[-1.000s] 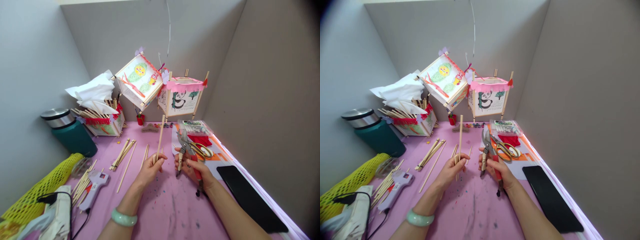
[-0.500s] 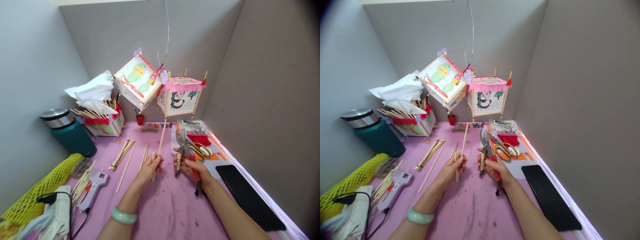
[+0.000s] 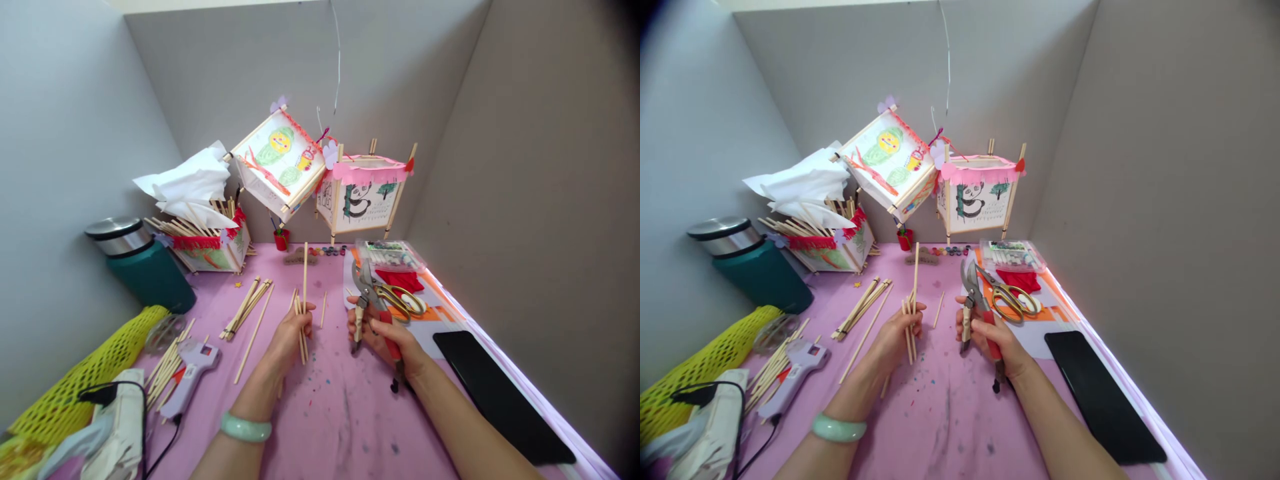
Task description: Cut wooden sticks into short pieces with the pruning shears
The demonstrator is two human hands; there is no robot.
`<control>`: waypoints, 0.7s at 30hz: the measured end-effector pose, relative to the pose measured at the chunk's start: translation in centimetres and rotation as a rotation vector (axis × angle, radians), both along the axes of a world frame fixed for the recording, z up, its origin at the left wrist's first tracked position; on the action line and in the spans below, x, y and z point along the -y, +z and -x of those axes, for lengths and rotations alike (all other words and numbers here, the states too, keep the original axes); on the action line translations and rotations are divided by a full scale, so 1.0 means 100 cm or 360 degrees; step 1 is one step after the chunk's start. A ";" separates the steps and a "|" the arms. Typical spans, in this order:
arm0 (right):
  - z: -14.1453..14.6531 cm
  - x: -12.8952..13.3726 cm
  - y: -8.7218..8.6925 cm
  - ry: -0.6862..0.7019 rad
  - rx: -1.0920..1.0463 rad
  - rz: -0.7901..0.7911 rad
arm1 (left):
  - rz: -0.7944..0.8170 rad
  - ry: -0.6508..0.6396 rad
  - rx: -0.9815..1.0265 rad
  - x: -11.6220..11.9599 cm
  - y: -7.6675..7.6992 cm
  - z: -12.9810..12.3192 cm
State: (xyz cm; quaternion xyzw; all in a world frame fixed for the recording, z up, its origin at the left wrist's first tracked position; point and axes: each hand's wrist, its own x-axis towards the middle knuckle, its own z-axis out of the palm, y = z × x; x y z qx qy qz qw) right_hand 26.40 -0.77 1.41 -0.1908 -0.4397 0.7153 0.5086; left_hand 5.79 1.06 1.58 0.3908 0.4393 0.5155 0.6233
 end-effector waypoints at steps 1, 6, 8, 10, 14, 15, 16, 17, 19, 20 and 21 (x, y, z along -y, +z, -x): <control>0.000 0.000 0.000 -0.0004 0.0001 -0.0010 | 0.0012 0.0030 -0.0062 -0.001 -0.001 0.001; 0.001 0.000 -0.001 -0.0001 -0.0005 -0.0025 | 0.0027 0.0123 -0.0239 -0.004 -0.005 0.003; 0.001 -0.001 -0.002 0.0004 -0.0016 -0.0023 | 0.0014 0.0110 -0.0256 -0.004 -0.005 0.002; 0.000 -0.001 -0.002 0.0005 -0.0020 -0.0015 | 0.0002 0.0063 -0.0285 -0.003 -0.004 0.000; 0.000 -0.001 -0.002 0.0000 -0.0020 0.0015 | -0.0037 -0.0005 -0.0455 -0.002 -0.002 -0.003; 0.000 -0.001 -0.002 -0.0005 -0.0022 0.0024 | -0.0031 0.0010 -0.0496 -0.002 -0.002 -0.004; 0.000 -0.001 -0.002 -0.0011 -0.0026 0.0030 | -0.0018 0.0032 -0.0520 -0.002 -0.002 -0.004; 0.001 0.000 -0.001 -0.0013 -0.0029 0.0035 | -0.0002 0.0056 -0.0532 -0.002 -0.002 -0.005; 0.001 0.000 0.000 -0.0016 -0.0036 0.0037 | 0.0030 0.0093 -0.0547 -0.002 -0.002 -0.005; 0.001 0.000 0.001 -0.0018 -0.0040 0.0034 | 0.0040 0.0099 -0.0578 -0.002 -0.002 -0.004; 0.001 0.000 0.001 -0.0018 -0.0043 0.0032 | 0.0048 0.0101 -0.0643 -0.001 -0.003 -0.004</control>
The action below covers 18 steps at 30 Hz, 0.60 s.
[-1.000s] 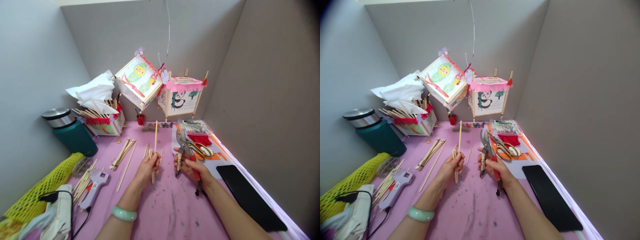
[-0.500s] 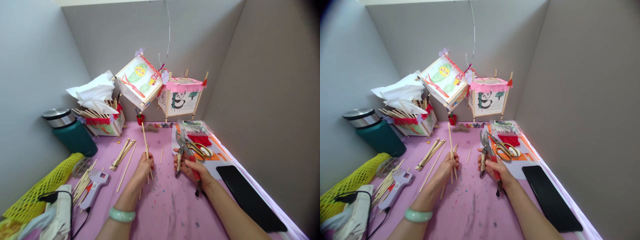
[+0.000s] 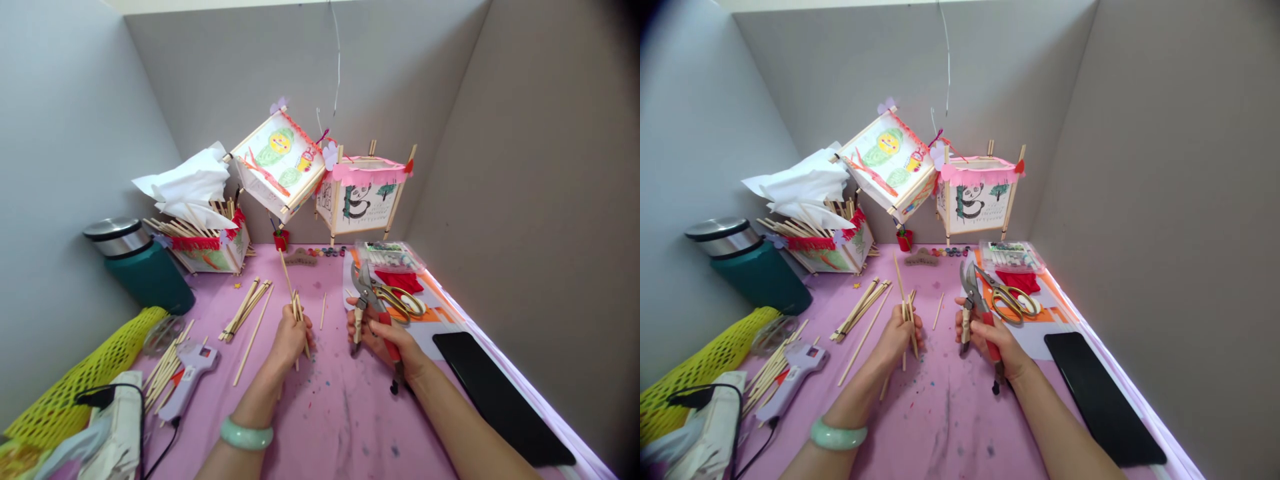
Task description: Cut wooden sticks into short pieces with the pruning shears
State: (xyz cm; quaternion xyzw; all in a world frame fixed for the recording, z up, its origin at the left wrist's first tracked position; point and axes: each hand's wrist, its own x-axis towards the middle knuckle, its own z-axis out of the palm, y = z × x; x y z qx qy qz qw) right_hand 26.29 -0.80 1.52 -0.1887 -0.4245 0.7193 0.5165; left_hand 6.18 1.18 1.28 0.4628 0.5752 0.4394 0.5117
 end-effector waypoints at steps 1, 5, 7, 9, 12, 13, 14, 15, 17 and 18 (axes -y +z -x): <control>0.000 0.000 0.001 0.0000 0.0002 -0.0001 | 0.0010 0.0006 -0.0099 0.001 0.000 0.001; 0.000 0.000 0.002 -0.0007 0.0044 0.0032 | -0.0065 0.0085 -0.0589 0.006 0.003 0.004; -0.001 0.000 0.002 -0.0021 0.0051 0.0042 | -0.0112 0.0113 -0.0825 0.010 0.009 0.006; -0.001 0.000 0.001 -0.0031 0.0051 0.0038 | -0.0138 0.0099 -0.1056 0.014 0.017 0.006; -0.002 -0.001 0.001 -0.0028 0.0050 0.0012 | -0.0213 0.0039 -0.1293 0.017 0.025 0.001; -0.003 -0.001 0.001 -0.0026 0.0042 -0.0002 | -0.0236 0.0002 -0.1343 0.016 0.026 -0.003; -0.003 0.000 0.001 -0.0026 0.0031 -0.0016 | -0.0258 -0.0047 -0.1391 0.014 0.027 -0.007; -0.003 0.000 0.002 -0.0026 0.0018 -0.0028 | -0.0276 -0.0102 -0.1435 0.012 0.026 -0.012; -0.004 0.000 0.002 -0.0036 -0.0016 -0.0045 | -0.0297 -0.0192 -0.1509 0.005 0.022 -0.021; -0.004 0.000 0.003 -0.0045 -0.0032 -0.0049 | -0.0303 -0.0217 -0.1538 0.000 0.019 -0.025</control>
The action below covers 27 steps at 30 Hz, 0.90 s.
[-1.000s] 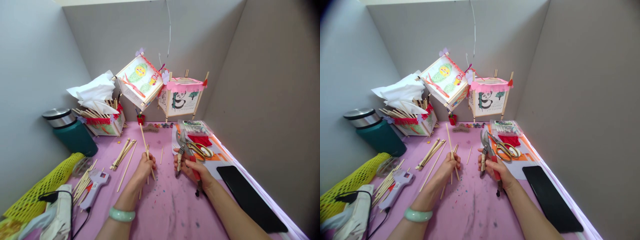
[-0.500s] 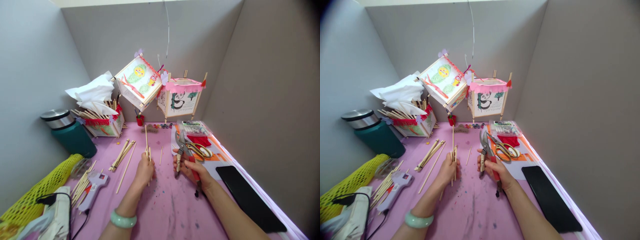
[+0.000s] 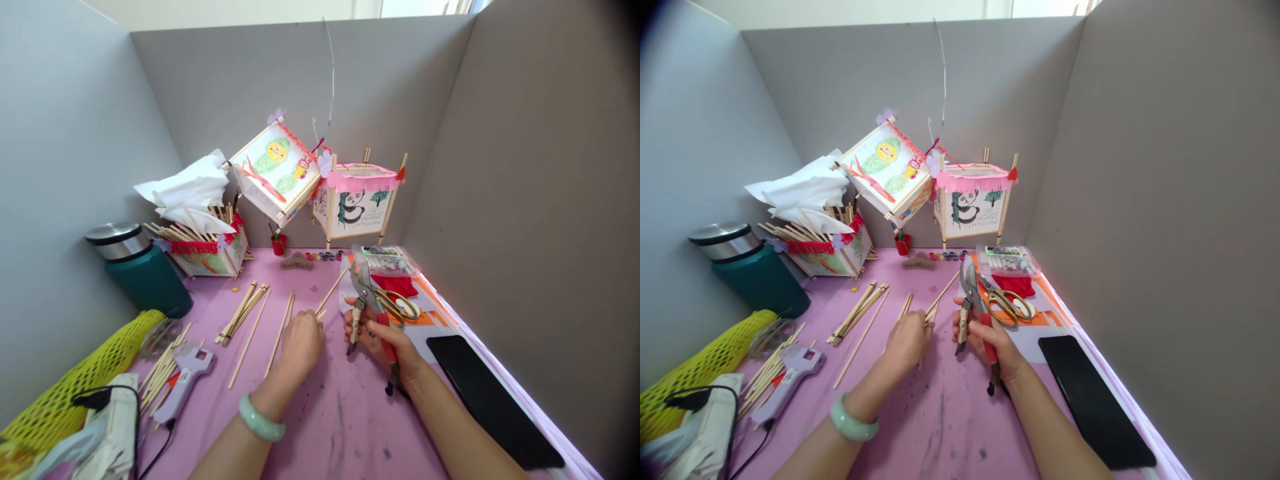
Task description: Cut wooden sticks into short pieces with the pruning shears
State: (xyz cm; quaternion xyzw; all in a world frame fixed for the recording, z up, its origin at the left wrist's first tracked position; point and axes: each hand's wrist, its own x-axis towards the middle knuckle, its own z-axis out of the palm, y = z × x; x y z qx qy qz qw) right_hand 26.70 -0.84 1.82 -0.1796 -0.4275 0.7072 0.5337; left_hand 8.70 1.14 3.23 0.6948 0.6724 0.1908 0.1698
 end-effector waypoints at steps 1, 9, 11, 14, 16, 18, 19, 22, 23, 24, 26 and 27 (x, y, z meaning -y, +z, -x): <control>0.000 0.000 0.001 -0.0007 -0.0013 0.0003 | -0.0003 -0.0006 -0.0024 -0.004 -0.003 -0.004; -0.004 0.001 0.005 -0.0086 -0.0014 0.0043 | 0.0018 0.0058 -0.0104 -0.016 -0.006 -0.013; -0.005 0.001 0.004 -0.0064 -0.0013 0.0043 | 0.0004 0.0101 -0.0144 -0.013 0.005 -0.004; -0.006 0.001 0.001 -0.0064 -0.0038 0.0052 | -0.0025 0.0265 -0.0259 -0.006 0.026 0.027; -0.005 0.001 0.000 -0.0061 -0.0052 0.0059 | -0.0033 0.0402 -0.0349 -0.001 0.040 0.057; -0.004 0.002 0.000 -0.0050 -0.0054 0.0060 | -0.0024 0.0572 -0.0443 0.004 0.050 0.090; -0.004 0.002 0.000 -0.0045 -0.0056 0.0059 | -0.0040 0.0690 -0.0537 0.006 0.054 0.105; -0.002 0.003 0.001 -0.0030 -0.0058 0.0053 | -0.0140 0.0893 -0.0568 0.011 0.060 0.131; -0.001 0.002 0.001 -0.0027 -0.0055 0.0049 | -0.0204 0.0876 -0.0430 0.012 0.060 0.131; 0.000 0.002 0.001 -0.0021 -0.0050 0.0046 | -0.0262 0.0815 -0.0194 0.013 0.059 0.127; 0.000 0.001 0.000 -0.0009 -0.0034 0.0040 | -0.0262 0.0548 0.0559 0.014 0.055 0.108; 0.000 0.000 0.000 -0.0001 -0.0027 0.0035 | -0.0170 0.0376 0.1004 0.014 0.052 0.095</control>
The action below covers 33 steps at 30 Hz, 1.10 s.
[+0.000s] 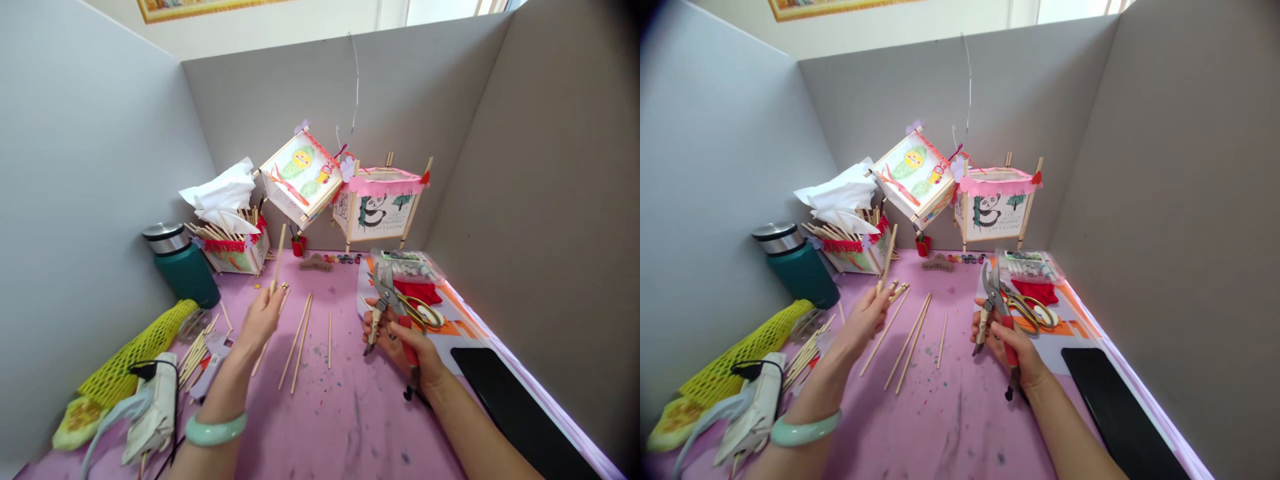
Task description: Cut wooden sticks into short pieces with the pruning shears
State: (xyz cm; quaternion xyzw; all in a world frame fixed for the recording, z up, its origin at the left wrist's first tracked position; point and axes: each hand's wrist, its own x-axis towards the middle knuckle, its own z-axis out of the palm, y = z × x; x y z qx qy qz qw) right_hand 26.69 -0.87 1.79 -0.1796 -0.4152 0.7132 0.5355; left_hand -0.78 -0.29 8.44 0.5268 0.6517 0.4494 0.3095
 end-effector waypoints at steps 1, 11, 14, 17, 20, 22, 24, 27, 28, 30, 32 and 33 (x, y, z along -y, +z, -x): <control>0.000 -0.001 -0.001 0.0006 0.0002 -0.0007 | 0.0010 -0.0214 0.0425 0.000 -0.003 -0.014; -0.003 -0.003 -0.002 -0.0026 -0.0072 -0.0005 | -0.0097 -0.0656 0.1419 -0.024 -0.062 -0.092; -0.003 -0.003 -0.002 -0.0032 -0.0072 0.0004 | -0.0052 -0.0681 0.1237 -0.030 -0.077 -0.093; -0.004 -0.004 -0.004 -0.0034 -0.0089 0.0008 | -0.0081 -0.0559 0.1089 -0.034 -0.081 -0.079; -0.005 -0.004 -0.006 -0.0018 -0.0103 -0.0002 | -0.0131 -0.0487 0.1140 -0.033 -0.076 -0.063; -0.005 -0.005 -0.007 -0.0010 -0.0107 -0.0010 | -0.0098 -0.0560 0.1242 -0.029 -0.072 -0.060; -0.004 -0.005 -0.008 0.0000 -0.0102 -0.0018 | -0.0055 -0.0655 0.1293 -0.024 -0.071 -0.062; -0.004 -0.005 -0.008 0.0011 -0.0079 -0.0019 | -0.0052 -0.0728 0.1141 -0.018 -0.072 -0.069; -0.005 -0.005 -0.009 0.0008 -0.0066 -0.0015 | -0.0059 -0.0740 0.1067 -0.017 -0.072 -0.070; -0.005 -0.005 -0.009 -0.0009 -0.0041 -0.0008 | -0.0083 -0.0735 0.0888 -0.016 -0.070 -0.069; -0.005 -0.005 -0.010 -0.0032 -0.0019 -0.0006 | -0.0141 -0.0682 0.0630 -0.016 -0.066 -0.065; -0.005 -0.005 -0.010 -0.0043 -0.0010 -0.0005 | -0.0184 -0.0656 0.0485 -0.016 -0.063 -0.063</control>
